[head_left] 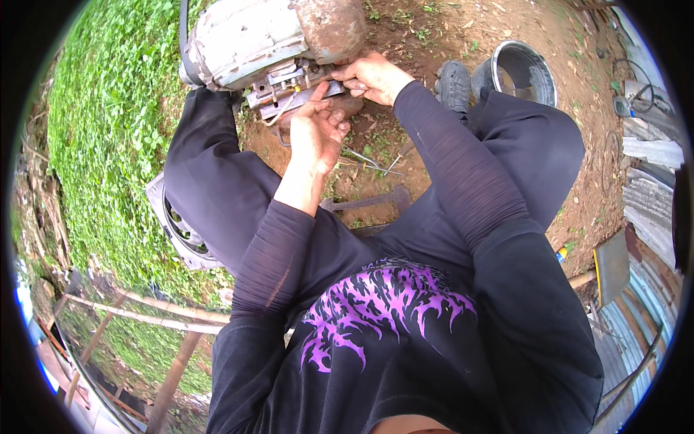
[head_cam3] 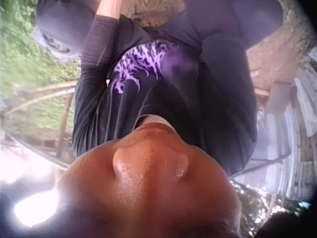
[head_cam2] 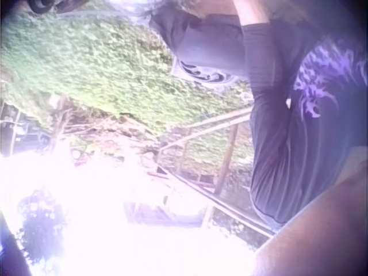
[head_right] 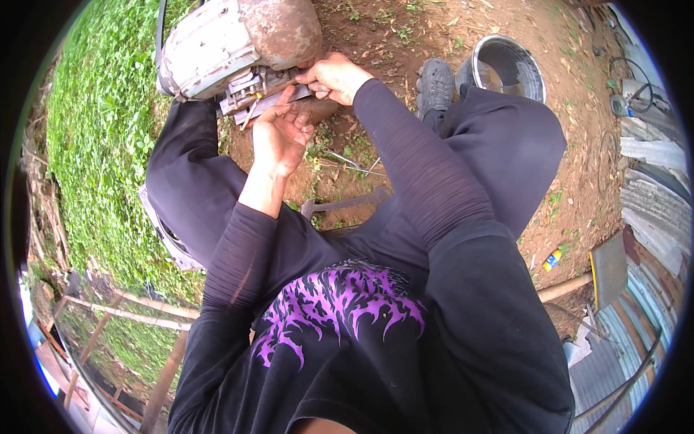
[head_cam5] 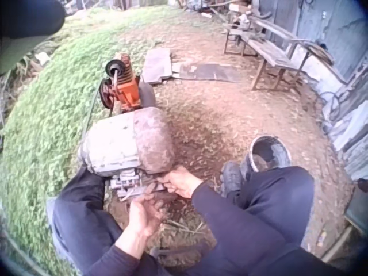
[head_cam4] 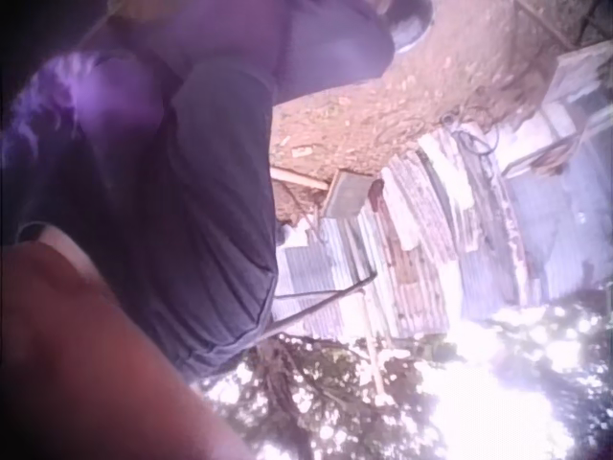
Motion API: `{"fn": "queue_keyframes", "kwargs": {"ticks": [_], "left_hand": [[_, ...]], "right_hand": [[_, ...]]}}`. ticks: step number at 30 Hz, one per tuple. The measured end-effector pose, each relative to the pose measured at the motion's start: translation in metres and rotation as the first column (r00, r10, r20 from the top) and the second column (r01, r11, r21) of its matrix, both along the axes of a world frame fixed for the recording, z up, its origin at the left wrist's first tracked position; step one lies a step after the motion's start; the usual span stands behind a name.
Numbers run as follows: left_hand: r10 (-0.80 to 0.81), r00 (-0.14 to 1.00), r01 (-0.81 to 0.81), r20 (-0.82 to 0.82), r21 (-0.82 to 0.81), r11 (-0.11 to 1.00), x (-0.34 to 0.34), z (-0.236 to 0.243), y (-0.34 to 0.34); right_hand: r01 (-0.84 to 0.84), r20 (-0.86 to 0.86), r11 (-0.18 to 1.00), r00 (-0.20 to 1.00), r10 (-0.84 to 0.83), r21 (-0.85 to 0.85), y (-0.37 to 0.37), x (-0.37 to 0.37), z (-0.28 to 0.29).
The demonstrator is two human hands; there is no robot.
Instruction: The person loosens and removes bolts from an electric motor and compressor assembly using a wrench, then lifts the motor to adjust its position.
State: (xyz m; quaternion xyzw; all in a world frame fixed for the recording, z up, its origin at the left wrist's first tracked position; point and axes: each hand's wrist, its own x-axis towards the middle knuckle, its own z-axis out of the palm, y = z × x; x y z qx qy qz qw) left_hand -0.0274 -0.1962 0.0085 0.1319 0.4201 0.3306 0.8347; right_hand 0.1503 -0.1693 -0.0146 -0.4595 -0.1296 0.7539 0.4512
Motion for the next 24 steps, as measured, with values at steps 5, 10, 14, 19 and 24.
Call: {"fn": "queue_keyframes", "kwargs": {"ticks": [5, 10, 14, 19, 24], "left_hand": [[-0.109, 0.971, 0.116, -0.211, 0.018, 0.993, -0.005, -0.009, -0.003], [-0.144, 0.909, 0.196, -0.392, 0.097, 0.976, -0.004, -0.003, -0.007], [-0.264, 0.818, 0.361, -0.512, 0.099, 0.927, -0.006, 0.005, -0.003], [-0.566, 0.4, 0.857, -0.721, 0.075, 0.51, -0.01, 0.003, -0.009], [-0.431, -0.272, 0.961, -0.861, -0.215, -0.176, -0.026, -0.035, -0.003]], "right_hand": [[0.011, 0.013, 1.0, 1.0, -0.011, 0.011, -0.004, 0.002, -0.01], [0.065, -0.05, 0.998, 0.997, -0.064, 0.009, -0.009, -0.011, -0.004], [0.06, -0.09, 0.998, 0.994, -0.06, 0.004, -0.004, 0.002, -0.007], [-0.065, -0.038, 0.998, 0.997, 0.064, -0.015, -0.006, 0.008, 0.002], [-0.024, -0.137, 0.998, 0.99, 0.017, -0.056, -0.011, 0.001, 0.0]]}}
